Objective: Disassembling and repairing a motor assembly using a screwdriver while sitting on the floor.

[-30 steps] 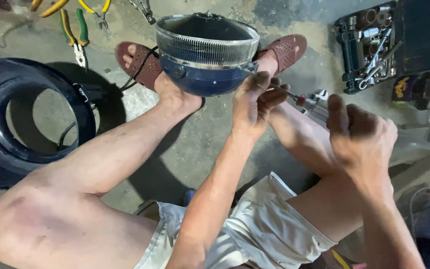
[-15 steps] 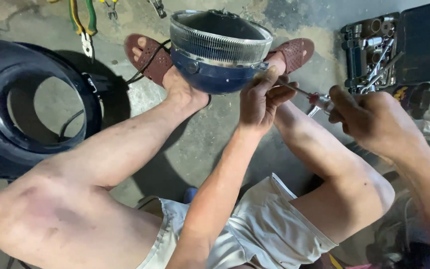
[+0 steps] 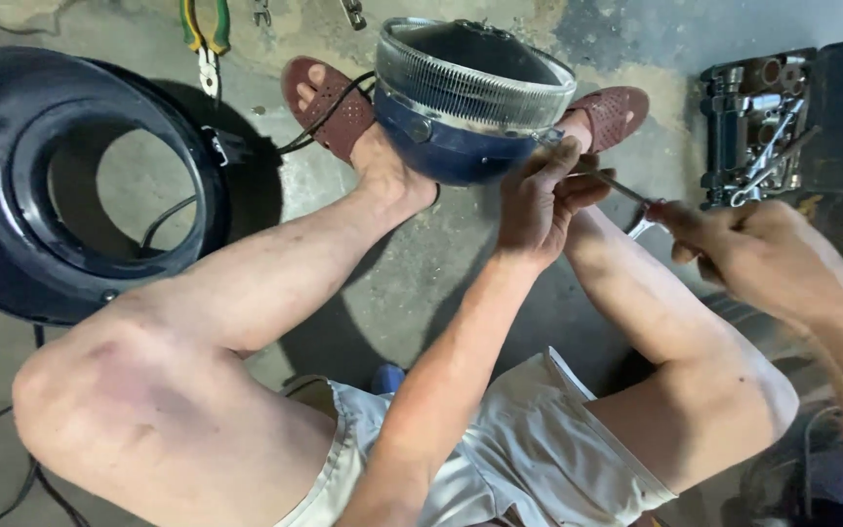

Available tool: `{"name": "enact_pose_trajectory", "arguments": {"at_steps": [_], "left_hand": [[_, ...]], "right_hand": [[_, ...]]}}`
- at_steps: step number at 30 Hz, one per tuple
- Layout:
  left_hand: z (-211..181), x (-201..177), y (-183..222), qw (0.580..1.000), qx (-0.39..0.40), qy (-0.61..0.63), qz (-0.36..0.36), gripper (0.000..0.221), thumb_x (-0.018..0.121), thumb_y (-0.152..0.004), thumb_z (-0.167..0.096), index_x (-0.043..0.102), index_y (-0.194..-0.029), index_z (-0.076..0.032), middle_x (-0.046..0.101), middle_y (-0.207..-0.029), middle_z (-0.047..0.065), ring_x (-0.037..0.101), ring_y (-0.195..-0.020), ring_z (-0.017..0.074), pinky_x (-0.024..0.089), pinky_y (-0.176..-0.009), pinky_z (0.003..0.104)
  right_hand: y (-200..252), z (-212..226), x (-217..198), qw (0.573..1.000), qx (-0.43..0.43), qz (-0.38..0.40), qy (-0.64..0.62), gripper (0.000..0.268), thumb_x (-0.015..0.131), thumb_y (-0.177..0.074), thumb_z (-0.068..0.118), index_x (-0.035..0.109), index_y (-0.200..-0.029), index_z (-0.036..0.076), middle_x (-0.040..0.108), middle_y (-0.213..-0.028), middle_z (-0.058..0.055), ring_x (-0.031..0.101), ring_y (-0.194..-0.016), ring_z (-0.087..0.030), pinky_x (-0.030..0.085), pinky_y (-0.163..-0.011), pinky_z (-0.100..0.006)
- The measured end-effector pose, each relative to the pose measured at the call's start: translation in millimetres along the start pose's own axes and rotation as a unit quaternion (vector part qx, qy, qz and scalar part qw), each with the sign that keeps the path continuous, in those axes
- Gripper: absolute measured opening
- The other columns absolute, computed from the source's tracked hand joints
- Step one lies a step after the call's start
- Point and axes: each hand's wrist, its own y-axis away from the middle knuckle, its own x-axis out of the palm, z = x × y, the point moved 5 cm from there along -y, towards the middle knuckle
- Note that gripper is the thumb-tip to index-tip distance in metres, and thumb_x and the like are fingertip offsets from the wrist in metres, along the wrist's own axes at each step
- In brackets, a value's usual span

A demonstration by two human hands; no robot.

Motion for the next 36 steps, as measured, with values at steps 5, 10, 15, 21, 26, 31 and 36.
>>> {"name": "enact_pose_trajectory", "arguments": {"at_steps": [5,10,15,21,26,31,36], "left_hand": [[0,2,-1,1.000,-0.002,-0.015,-0.006,0.018,0.066,-0.100,-0.009,0.063,-0.098,0.008,0.074,-0.079,0.020,0.075,-0.062,0.0207,0.064,-0.059,0.024],[-2,-9,9,0.999,-0.001,-0.042,-0.025,0.020,0.067,-0.101,-0.014,0.065,-0.108,0.005,0.073,-0.083,0.013,0.077,-0.073,0.0212,0.064,-0.061,0.025],[-16,-50,42,0.981,0.033,-0.161,-0.100,0.026,0.066,-0.100,-0.015,0.066,-0.119,0.002,0.074,-0.091,0.014,0.074,-0.066,0.0212,0.062,-0.057,0.028],[-159,-74,-19,0.945,0.001,-0.145,-0.294,0.009,0.051,-0.105,-0.009,0.056,-0.101,-0.003,0.060,-0.097,0.009,0.058,-0.084,0.0190,0.053,-0.078,0.036],[-148,-81,-24,0.975,-0.033,-0.056,-0.213,0.033,0.035,-0.108,-0.025,0.059,-0.113,-0.004,0.064,-0.121,0.014,0.059,-0.107,0.0250,0.046,-0.102,0.043],[-146,-93,-30,0.977,-0.018,-0.056,-0.206,0.024,0.046,-0.103,-0.022,0.063,-0.096,-0.005,0.069,-0.099,0.010,0.062,-0.087,0.0217,0.051,-0.084,0.039],[-145,-91,-24,0.973,-0.058,-0.040,-0.220,0.018,0.054,-0.098,-0.026,0.058,-0.094,-0.009,0.067,-0.099,0.005,0.059,-0.085,0.0165,0.047,-0.085,0.033]], "right_hand": [[12,-5,7,0.796,-0.151,-0.269,0.520,0.056,0.055,-0.105,0.067,0.065,-0.124,0.015,0.056,-0.088,0.002,0.045,-0.047,-0.004,0.039,-0.041,-0.019],[34,19,22,0.621,-0.269,-0.421,0.604,0.010,0.081,-0.108,0.023,0.075,-0.100,0.021,0.048,-0.091,0.006,0.037,-0.073,-0.008,0.026,-0.066,-0.024],[-6,3,-2,0.998,0.021,-0.042,0.049,0.035,0.066,-0.107,0.030,0.084,-0.095,0.001,0.060,-0.041,-0.015,0.039,-0.028,-0.020,0.030,-0.032,-0.033],[20,30,-11,0.920,-0.227,-0.234,0.216,0.062,0.085,-0.080,0.043,0.075,-0.121,-0.002,0.070,-0.103,-0.018,0.069,-0.069,-0.029,0.055,-0.058,-0.038],[39,38,12,0.569,-0.245,-0.449,0.644,0.020,0.082,-0.127,0.033,0.075,-0.108,0.031,0.051,-0.092,0.010,0.029,-0.079,-0.006,0.027,-0.075,-0.022],[12,20,7,0.859,-0.180,-0.231,0.419,0.022,0.066,-0.111,0.033,0.073,-0.101,0.015,0.063,-0.078,-0.002,0.048,-0.054,-0.016,0.031,-0.050,-0.031],[6,6,-3,0.912,-0.160,-0.244,0.289,0.081,0.092,-0.089,0.059,0.071,-0.138,-0.002,0.075,-0.092,-0.009,0.073,-0.067,-0.021,0.057,-0.063,-0.031]]}}
